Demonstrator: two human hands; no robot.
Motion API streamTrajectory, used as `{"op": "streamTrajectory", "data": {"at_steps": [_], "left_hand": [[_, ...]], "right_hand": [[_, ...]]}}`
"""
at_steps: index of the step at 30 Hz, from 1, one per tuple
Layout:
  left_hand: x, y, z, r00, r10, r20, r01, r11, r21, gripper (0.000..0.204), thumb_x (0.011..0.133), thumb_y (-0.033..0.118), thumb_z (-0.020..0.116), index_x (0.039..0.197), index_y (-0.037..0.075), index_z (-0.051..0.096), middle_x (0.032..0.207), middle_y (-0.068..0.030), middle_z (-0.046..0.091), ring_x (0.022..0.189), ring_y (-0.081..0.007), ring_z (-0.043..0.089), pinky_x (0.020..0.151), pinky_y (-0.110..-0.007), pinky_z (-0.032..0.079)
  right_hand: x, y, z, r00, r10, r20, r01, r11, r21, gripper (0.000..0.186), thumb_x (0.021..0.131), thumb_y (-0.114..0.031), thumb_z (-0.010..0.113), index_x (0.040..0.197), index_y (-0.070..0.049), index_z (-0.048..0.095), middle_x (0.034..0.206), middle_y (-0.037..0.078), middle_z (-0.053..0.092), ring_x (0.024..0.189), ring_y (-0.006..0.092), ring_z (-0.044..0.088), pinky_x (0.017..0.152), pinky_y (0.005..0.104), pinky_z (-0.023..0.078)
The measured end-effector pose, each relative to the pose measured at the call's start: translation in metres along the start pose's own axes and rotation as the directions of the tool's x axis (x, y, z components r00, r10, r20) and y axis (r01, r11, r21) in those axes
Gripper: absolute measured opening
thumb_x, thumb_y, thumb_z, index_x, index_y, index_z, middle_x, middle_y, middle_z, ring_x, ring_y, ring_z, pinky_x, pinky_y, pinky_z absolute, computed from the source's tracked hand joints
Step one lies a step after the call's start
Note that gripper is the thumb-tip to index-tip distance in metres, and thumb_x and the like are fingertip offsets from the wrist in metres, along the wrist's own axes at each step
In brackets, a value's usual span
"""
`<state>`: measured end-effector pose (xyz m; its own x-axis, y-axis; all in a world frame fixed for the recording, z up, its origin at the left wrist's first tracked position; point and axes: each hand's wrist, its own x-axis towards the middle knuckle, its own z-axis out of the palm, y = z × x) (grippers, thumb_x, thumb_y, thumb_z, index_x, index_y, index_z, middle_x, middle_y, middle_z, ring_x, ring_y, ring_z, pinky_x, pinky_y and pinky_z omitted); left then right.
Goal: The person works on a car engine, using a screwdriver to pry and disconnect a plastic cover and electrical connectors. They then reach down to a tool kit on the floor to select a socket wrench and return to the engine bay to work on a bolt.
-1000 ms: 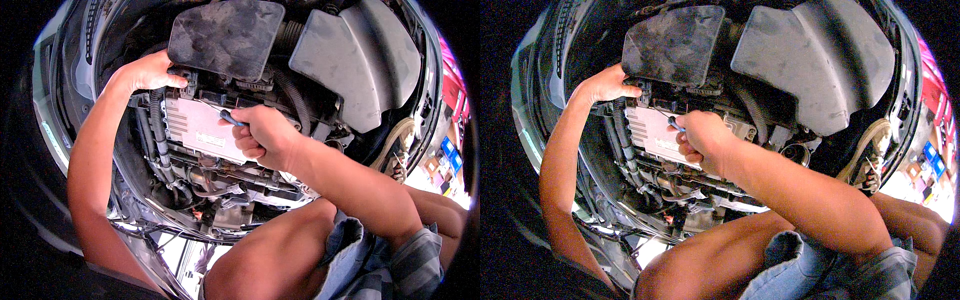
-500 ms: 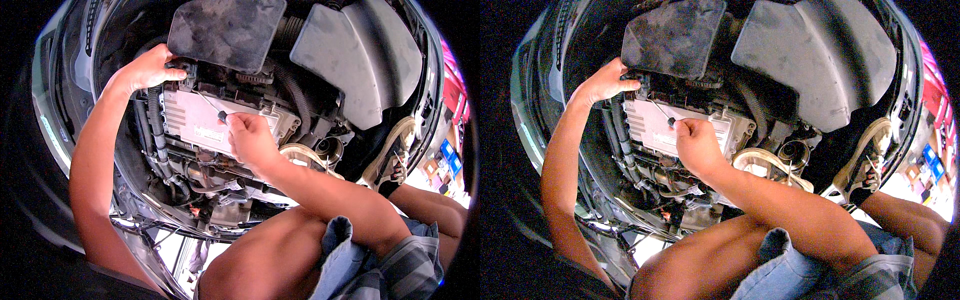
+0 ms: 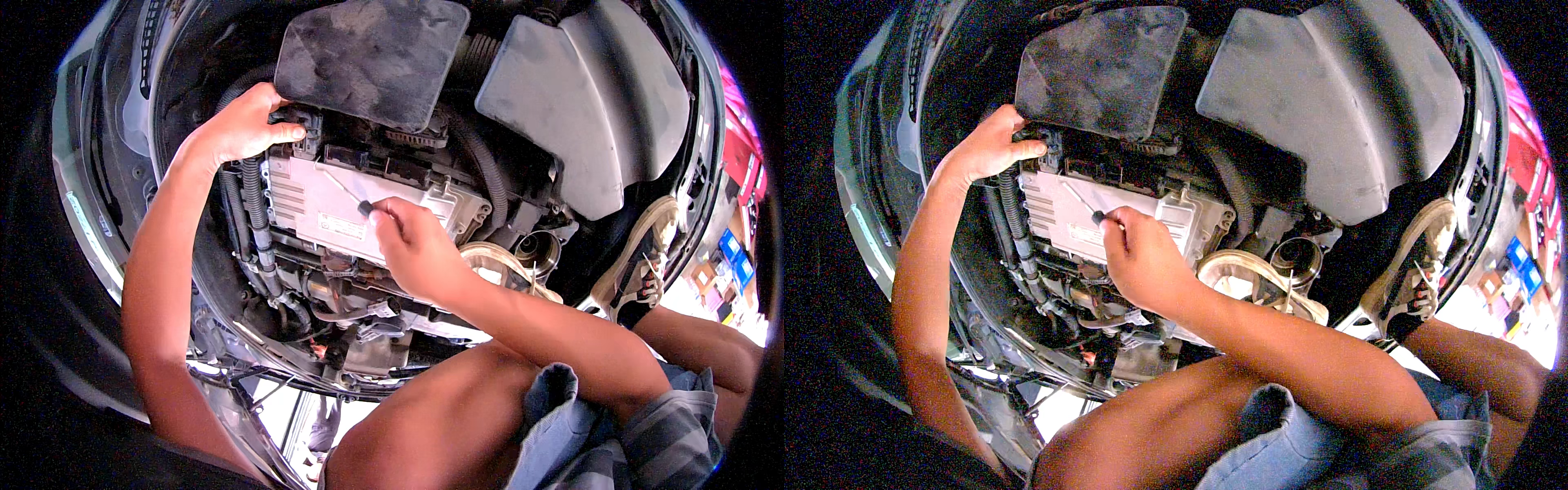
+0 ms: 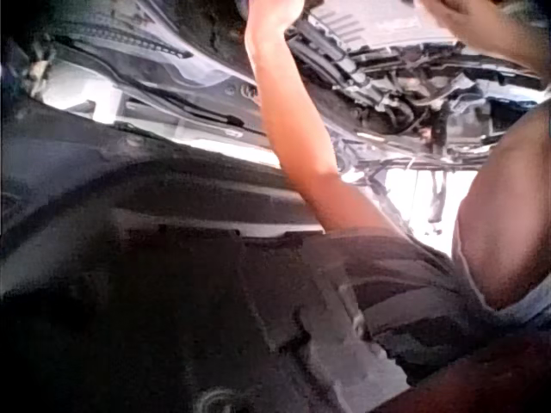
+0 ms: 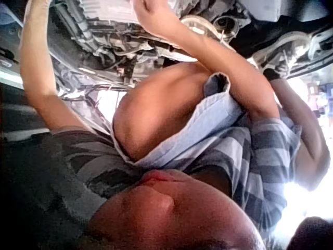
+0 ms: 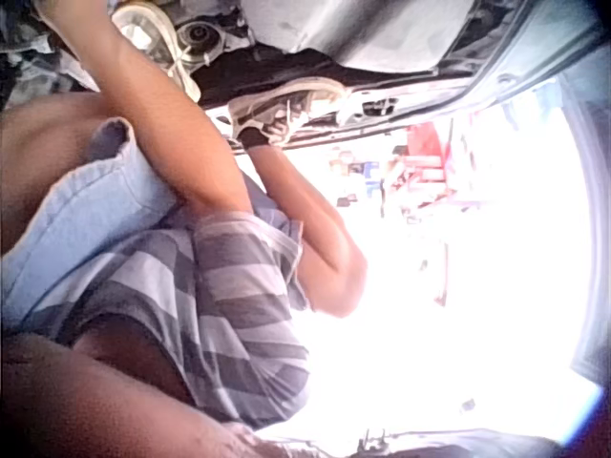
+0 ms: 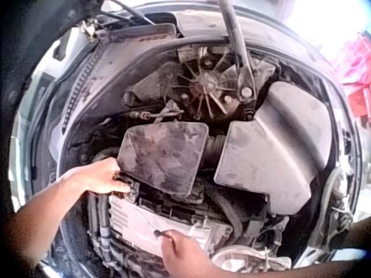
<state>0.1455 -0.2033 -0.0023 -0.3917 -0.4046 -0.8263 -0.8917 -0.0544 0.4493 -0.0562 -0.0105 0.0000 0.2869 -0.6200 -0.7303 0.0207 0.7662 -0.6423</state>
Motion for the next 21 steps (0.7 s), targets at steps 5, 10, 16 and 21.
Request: {"op": "streamTrajectory", "data": {"at_steps": [5, 10, 16, 21], "left_hand": [[0.007, -0.026, 0.0, 0.999, 0.044, 0.027, -0.042, 0.998, -0.038, 0.046, 0.078, 0.006, 0.072, 0.122, 0.002, 0.061, 0.116, -0.0085, 0.068, 0.105, -0.0169, 0.061, 0.097, -0.032, 0.045], [-0.005, -0.022, 0.004, 0.99, 0.117, -0.083, -0.11, 0.99, 0.09, 0.042, 0.077, 0.014, 0.076, 0.115, 0.002, 0.064, 0.108, -0.0156, 0.07, 0.103, -0.0232, 0.064, 0.094, -0.035, 0.047], [0.005, -0.009, 0.0, 0.999, 0.03, -0.038, -0.028, 0.998, 0.057, 0.05, 0.079, 0.008, 0.074, 0.125, 0.0, 0.057, 0.121, -0.0161, 0.066, 0.114, -0.0237, 0.061, 0.099, -0.036, 0.043], [0.013, -0.029, 0.001, 0.999, 0.045, 0.025, -0.045, 0.999, -0.01, 0.048, 0.081, 0.013, 0.074, 0.126, 0.004, 0.059, 0.122, -0.0163, 0.065, 0.115, -0.0277, 0.06, 0.1, -0.036, 0.043]], "right_hand": [[-0.021, -0.033, -0.036, 0.966, -0.249, 0.067, 0.247, 0.814, -0.526, 0.022, 0.091, -0.009, 0.057, 0.11, 0.0, 0.055, 0.085, 0.023, 0.065, 0.068, 0.0398, 0.063, 0.062, 0.0456, 0.048], [0.06, -0.132, -0.05, 0.43, -0.896, 0.112, 0.62, 0.203, -0.758, 0.021, 0.086, -0.009, 0.061, 0.106, -0.004, 0.058, 0.09, 0.018, 0.064, 0.084, 0.0373, 0.064, 0.076, 0.0438, 0.051], [0.179, -0.255, -0.04, 0.31, -0.862, 0.401, 0.414, -0.257, -0.873, 0.022, 0.081, -0.008, 0.057, 0.099, -0.007, 0.069, 0.11, 0.015, 0.062, 0.109, 0.0309, 0.054, 0.094, 0.0445, 0.041], [0.227, -0.26, -0.029, 0.381, -0.854, 0.355, 0.477, -0.147, -0.866, 0.024, 0.085, -0.016, 0.056, 0.103, -0.006, 0.068, 0.111, 0.017, 0.063, 0.112, 0.0336, 0.055, 0.094, 0.0465, 0.043]]}}
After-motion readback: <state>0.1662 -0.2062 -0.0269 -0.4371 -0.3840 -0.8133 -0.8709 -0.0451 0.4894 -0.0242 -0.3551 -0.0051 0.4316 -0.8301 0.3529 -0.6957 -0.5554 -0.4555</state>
